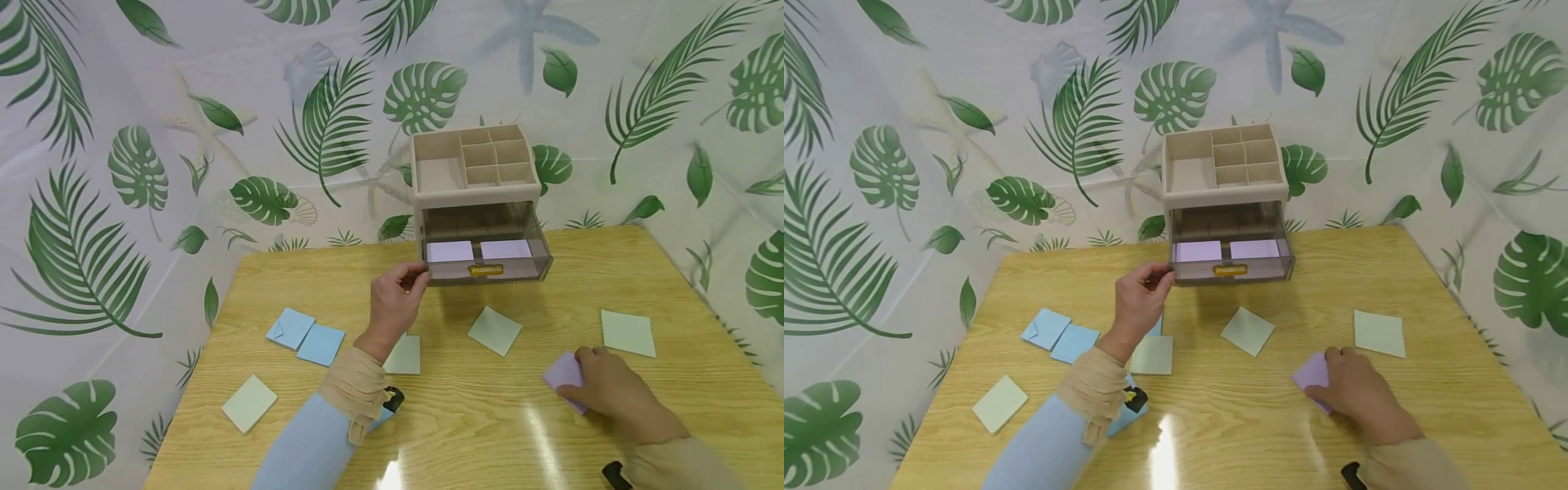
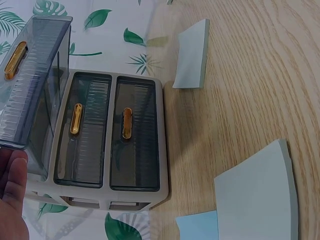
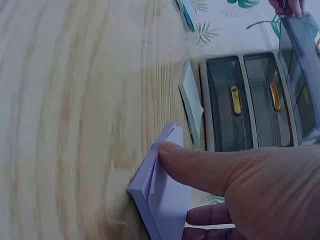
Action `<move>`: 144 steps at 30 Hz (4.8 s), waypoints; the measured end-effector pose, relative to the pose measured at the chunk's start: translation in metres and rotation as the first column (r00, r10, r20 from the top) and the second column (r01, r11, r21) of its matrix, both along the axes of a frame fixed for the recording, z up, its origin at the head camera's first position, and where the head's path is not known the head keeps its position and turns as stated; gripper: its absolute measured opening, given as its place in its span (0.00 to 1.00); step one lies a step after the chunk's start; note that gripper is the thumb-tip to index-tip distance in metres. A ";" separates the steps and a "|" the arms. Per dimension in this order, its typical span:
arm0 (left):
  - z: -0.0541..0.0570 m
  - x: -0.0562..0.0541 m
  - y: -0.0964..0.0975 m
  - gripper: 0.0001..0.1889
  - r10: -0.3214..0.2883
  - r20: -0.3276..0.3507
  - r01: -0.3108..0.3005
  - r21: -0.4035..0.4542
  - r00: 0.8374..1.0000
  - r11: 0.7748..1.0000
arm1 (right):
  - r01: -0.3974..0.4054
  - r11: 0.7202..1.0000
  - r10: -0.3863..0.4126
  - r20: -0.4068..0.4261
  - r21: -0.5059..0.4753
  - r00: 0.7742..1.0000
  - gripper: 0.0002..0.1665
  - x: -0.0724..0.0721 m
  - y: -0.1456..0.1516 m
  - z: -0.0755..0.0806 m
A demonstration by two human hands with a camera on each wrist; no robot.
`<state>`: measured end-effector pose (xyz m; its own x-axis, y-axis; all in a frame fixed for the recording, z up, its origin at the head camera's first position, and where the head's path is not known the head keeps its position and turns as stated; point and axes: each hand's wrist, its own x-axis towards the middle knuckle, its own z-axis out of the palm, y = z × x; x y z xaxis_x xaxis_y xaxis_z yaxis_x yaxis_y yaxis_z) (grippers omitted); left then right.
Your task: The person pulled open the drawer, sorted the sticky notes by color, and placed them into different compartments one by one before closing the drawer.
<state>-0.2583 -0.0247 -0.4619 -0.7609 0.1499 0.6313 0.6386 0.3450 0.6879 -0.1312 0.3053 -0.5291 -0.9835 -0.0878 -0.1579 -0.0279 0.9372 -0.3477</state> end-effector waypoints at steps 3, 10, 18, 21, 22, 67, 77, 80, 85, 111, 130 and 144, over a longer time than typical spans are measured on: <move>0.000 0.000 0.000 0.04 -0.002 -0.003 0.002 -0.002 1.000 1.000 | -0.019 1.000 0.019 -0.013 -0.002 1.000 0.48 -0.001 -0.012 0.000; -0.001 -0.001 -0.001 0.05 -0.004 0.000 0.004 -0.002 1.000 1.000 | -0.071 0.997 0.071 -0.047 -0.002 0.996 0.48 -0.006 -0.035 -0.005; -0.002 -0.002 -0.001 0.04 -0.007 -0.005 0.007 0.005 1.000 1.000 | -0.120 0.993 0.120 -0.006 -0.012 0.993 0.50 -0.010 -0.056 -0.007; -0.001 -0.001 -0.001 0.04 -0.006 -0.006 0.006 0.005 1.000 1.000 | -0.123 0.992 0.123 0.007 -0.015 0.992 0.50 -0.010 -0.061 -0.006; -0.001 -0.001 -0.001 0.04 -0.007 -0.007 0.007 0.005 1.000 1.000 | -0.123 0.992 0.124 0.008 -0.017 0.992 0.51 -0.010 -0.063 -0.005; -0.002 -0.001 0.001 0.04 -0.009 -0.004 0.009 0.038 1.000 0.999 | -0.227 0.863 0.268 0.028 -0.451 0.963 0.09 -0.006 -0.057 0.007; -0.002 0.000 0.001 0.04 -0.006 0.011 0.005 0.037 1.000 0.999 | -0.265 0.777 0.271 -0.077 -0.571 0.959 0.12 -0.004 -0.060 0.018; -0.002 0.000 0.001 0.04 -0.004 0.010 0.003 0.035 1.000 0.999 | -0.251 0.744 0.243 -0.100 -0.619 0.965 0.14 -0.004 -0.059 0.027; -0.001 0.000 0.001 0.04 -0.003 -0.003 0.003 0.037 1.000 0.999 | -0.278 0.702 0.202 -0.191 -0.656 0.961 0.12 -0.005 -0.058 0.041; -0.002 -0.001 0.000 0.04 -0.001 -0.012 0.002 0.029 1.000 1.000 | -0.361 0.720 0.080 -0.446 -0.593 0.891 0.12 -0.029 -0.042 0.134; -0.003 -0.004 -0.002 0.05 -0.021 0.000 0.021 0.017 1.000 1.000 | -0.251 0.864 0.073 -0.385 -0.437 0.920 0.19 -0.110 -0.041 0.199; -0.002 -0.002 0.001 0.05 -0.018 -0.017 0.018 0.001 1.000 1.000 | -0.362 0.932 0.344 -0.301 -0.004 0.889 0.17 -0.155 -0.055 0.198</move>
<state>-0.2600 -0.0241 -0.4643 -0.7475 0.1632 0.6439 0.6561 0.3327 0.6774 -0.2859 0.2502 -0.3311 -0.8871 -0.4381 0.1457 -0.4611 0.8249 -0.3269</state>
